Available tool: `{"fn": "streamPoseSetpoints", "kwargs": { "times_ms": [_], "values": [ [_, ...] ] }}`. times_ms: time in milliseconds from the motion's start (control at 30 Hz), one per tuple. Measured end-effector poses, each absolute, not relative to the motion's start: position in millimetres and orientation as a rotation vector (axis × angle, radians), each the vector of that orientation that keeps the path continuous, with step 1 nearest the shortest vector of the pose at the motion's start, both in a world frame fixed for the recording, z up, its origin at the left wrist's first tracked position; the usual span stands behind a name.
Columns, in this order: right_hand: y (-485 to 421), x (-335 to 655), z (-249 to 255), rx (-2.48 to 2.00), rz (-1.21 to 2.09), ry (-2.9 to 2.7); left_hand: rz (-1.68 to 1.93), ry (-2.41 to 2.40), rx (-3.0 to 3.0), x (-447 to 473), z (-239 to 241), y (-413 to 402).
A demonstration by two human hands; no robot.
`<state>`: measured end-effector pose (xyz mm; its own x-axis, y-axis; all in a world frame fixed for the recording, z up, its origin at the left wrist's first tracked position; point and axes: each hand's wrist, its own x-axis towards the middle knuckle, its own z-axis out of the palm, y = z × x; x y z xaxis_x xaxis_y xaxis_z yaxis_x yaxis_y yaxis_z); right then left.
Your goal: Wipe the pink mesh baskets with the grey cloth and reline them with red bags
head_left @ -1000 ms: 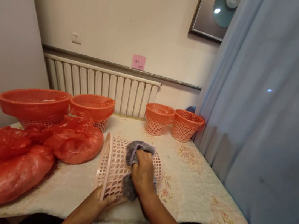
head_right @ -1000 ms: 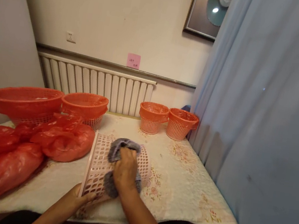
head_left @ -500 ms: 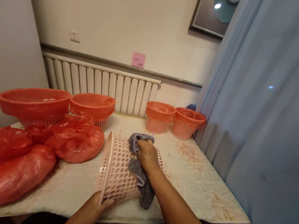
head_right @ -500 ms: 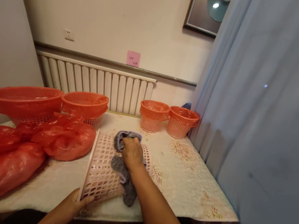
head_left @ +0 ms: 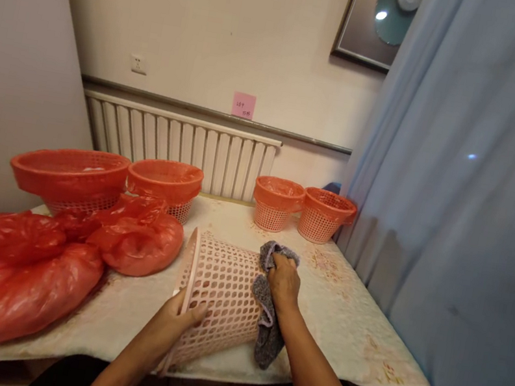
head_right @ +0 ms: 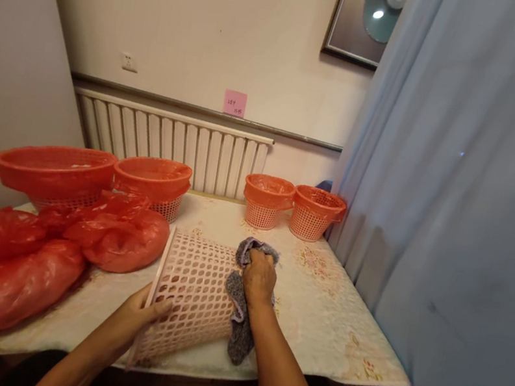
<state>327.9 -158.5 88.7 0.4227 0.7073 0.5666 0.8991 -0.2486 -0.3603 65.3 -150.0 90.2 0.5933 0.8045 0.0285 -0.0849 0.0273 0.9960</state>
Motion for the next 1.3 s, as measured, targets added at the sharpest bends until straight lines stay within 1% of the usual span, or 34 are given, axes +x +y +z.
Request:
{"fn": "streamPoseSetpoints", "kwargs": {
  "times_ms": [100,167,733,1300],
  "values": [
    [-169,327,86,-2.014,-0.393,-1.327,0.802,0.647,1.267,76,109,-150],
    [-177,327,84,-2.002,-0.399,-1.317,0.803,0.636,1.263,78,112,-150],
    [-208,315,62,-1.842,-0.396,-1.249,0.803,0.684,1.366,63,70,-159],
    [-220,306,60,-1.785,-0.377,-1.254,0.803,0.668,1.409,56,56,-165]
  ]
}}
